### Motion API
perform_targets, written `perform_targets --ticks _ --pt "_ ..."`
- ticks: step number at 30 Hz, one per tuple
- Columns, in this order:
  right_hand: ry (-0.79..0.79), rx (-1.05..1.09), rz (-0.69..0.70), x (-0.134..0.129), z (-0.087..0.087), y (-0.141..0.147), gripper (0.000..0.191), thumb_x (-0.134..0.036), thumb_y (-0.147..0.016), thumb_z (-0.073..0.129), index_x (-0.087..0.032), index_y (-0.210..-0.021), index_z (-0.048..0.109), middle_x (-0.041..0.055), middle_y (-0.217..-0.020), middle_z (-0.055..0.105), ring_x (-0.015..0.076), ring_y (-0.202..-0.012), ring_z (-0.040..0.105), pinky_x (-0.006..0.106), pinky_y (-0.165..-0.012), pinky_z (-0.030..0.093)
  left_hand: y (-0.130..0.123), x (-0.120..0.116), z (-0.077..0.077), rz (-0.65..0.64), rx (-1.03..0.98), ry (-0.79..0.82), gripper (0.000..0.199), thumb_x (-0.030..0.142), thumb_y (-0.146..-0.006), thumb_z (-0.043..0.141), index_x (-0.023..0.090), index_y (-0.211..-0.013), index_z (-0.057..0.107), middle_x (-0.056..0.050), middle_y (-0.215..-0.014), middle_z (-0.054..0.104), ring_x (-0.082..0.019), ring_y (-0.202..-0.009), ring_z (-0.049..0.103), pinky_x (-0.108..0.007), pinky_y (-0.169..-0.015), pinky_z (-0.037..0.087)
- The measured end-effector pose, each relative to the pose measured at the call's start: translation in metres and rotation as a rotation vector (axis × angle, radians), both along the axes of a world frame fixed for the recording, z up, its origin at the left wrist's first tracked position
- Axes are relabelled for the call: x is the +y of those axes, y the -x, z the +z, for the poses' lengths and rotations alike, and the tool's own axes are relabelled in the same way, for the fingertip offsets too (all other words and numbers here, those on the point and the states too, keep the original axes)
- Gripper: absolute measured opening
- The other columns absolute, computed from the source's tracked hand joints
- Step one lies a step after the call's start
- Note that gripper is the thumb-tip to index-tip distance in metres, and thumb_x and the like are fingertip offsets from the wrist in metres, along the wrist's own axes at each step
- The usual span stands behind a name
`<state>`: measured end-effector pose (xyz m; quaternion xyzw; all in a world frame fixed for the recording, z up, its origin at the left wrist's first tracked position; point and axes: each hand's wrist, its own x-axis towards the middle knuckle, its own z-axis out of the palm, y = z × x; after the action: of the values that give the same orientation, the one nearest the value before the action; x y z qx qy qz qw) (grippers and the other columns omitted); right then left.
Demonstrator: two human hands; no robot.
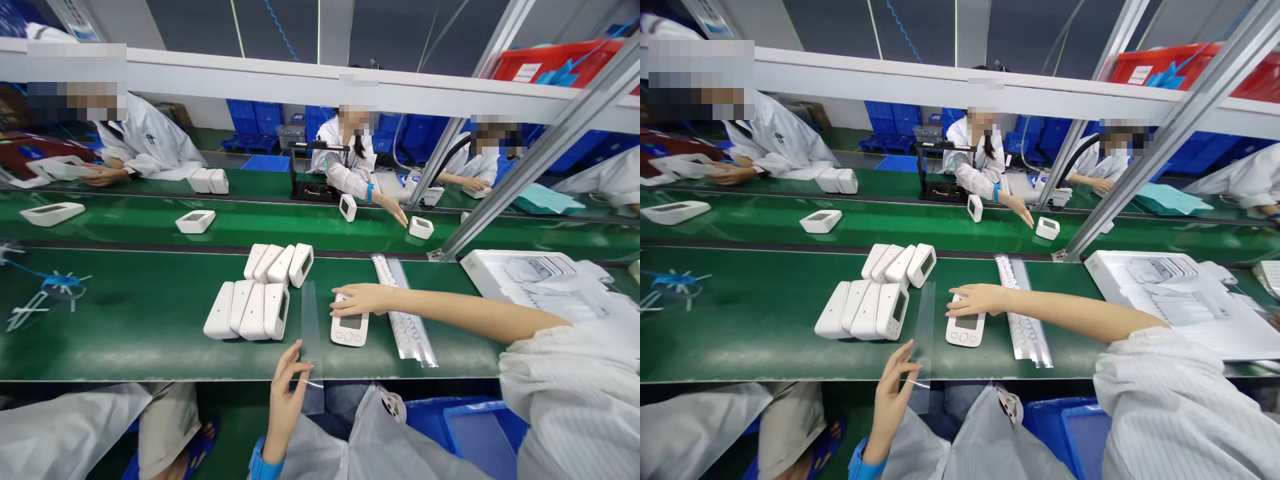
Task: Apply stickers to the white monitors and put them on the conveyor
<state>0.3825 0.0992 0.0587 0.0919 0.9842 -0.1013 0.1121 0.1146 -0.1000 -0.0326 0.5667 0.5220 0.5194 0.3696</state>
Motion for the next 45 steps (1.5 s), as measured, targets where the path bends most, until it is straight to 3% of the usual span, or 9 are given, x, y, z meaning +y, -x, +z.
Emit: perform_targets --ticks 8,14,17,20,25,30,35,40,45 --pt "0.059 0.070 -0.052 -0.003 0.000 0.018 0.108 0.021 -0.050 0.062 -0.030 -0.144 0.045 0.0039 -0.150 0.050 0.0285 -0.147 0.031 0.042 -0.119 0.030 -0.015 0.008 0.008 -0.060 -0.235 -0.017 0.020 0.030 -0.095 0.058 0.017 -0.084 0.070 -0.014 -0.142 0.055 -0.036 -0.122 0.063 -0.053 -0.102 0.053" --pt "0.114 0.317 -0.501 -0.064 -0.002 0.000 0.064 -0.004 -0.086 0.052 -0.016 -0.148 0.038 0.0189 -0.143 0.054 0.0283 -0.136 0.049 0.048 -0.110 0.042 -0.034 0.021 0.021 -0.104 -0.071 -0.320 0.018 0.013 -0.093 0.057 0.021 -0.087 0.072 -0.010 -0.133 0.063 -0.031 -0.125 0.062 -0.048 -0.100 0.056" --pt "0.653 0.718 -0.926 -0.110 -0.010 -0.005 0.047 -0.029 -0.104 0.026 -0.026 -0.151 0.028 0.0118 -0.120 0.068 0.0200 -0.106 0.070 0.040 -0.086 0.059 -0.061 0.026 0.030 -0.353 0.030 -0.389 0.024 0.007 -0.091 0.054 0.022 -0.086 0.072 -0.011 -0.129 0.067 -0.027 -0.121 0.065 -0.041 -0.096 0.059" --pt "1.070 1.102 -1.191 -0.135 -0.014 -0.026 0.051 -0.049 -0.094 0.053 -0.033 -0.141 0.041 0.0054 -0.102 0.068 0.0178 -0.078 0.073 0.033 -0.065 0.060 -0.094 0.027 0.039 -0.704 0.188 -0.406 0.033 0.004 -0.091 0.049 0.023 -0.103 0.073 -0.012 -0.136 0.063 -0.026 -0.126 0.061 -0.039 -0.100 0.056" --pt "0.334 1.170 -1.545 -0.111 -0.007 -0.129 0.069 -0.055 -0.086 0.057 -0.030 -0.145 0.033 0.0058 -0.104 0.062 0.0156 -0.064 0.063 0.033 -0.055 0.056 -0.119 0.024 0.039 -0.801 0.269 -0.409 0.041 0.006 -0.093 0.050 0.024 -0.127 0.064 -0.012 -0.146 0.055 -0.024 -0.133 0.054 -0.039 -0.108 0.049" --pt "0.100 0.960 -1.722 -0.073 -0.028 -0.204 0.068 -0.053 -0.083 0.056 -0.017 -0.139 0.044 0.0177 -0.111 0.061 0.0323 -0.086 0.064 0.056 -0.077 0.055 -0.105 0.032 0.020 -0.584 0.326 -0.352 0.042 0.010 -0.096 0.048 0.028 -0.131 0.061 -0.010 -0.150 0.051 -0.026 -0.138 0.048 -0.044 -0.110 0.047" --pt "-0.076 0.824 -1.717 -0.065 -0.056 -0.181 0.042 -0.047 -0.085 0.056 -0.020 -0.117 0.060 0.0232 -0.123 0.058 0.0441 -0.124 0.048 0.064 -0.106 0.034 -0.074 0.050 0.003 -0.312 0.403 -0.231 0.044 0.020 -0.095 0.055 0.031 -0.137 0.056 -0.007 -0.156 0.043 -0.032 -0.148 0.029 -0.056 -0.114 0.038" --pt "0.097 0.698 -1.659 -0.055 -0.075 -0.135 0.034 -0.056 -0.082 0.060 -0.022 -0.076 0.060 0.0071 -0.072 0.067 0.0267 -0.076 0.066 0.040 -0.073 0.053 -0.055 0.053 -0.003 -0.217 0.276 -0.113 0.039 0.027 -0.094 0.058 0.031 -0.133 0.059 -0.007 -0.155 0.044 -0.032 -0.148 0.030 -0.057 -0.115 0.036" --pt "0.264 0.692 -1.667 -0.050 -0.077 -0.123 0.038 -0.051 -0.082 0.064 -0.020 -0.066 0.051 -0.0055 -0.054 0.054 0.0104 -0.047 0.050 0.025 -0.051 0.041 -0.051 0.043 -0.003 -0.192 0.224 -0.062 0.034 0.029 -0.094 0.059 0.030 -0.128 0.062 -0.007 -0.153 0.048 -0.033 -0.147 0.032 -0.058 -0.114 0.038"
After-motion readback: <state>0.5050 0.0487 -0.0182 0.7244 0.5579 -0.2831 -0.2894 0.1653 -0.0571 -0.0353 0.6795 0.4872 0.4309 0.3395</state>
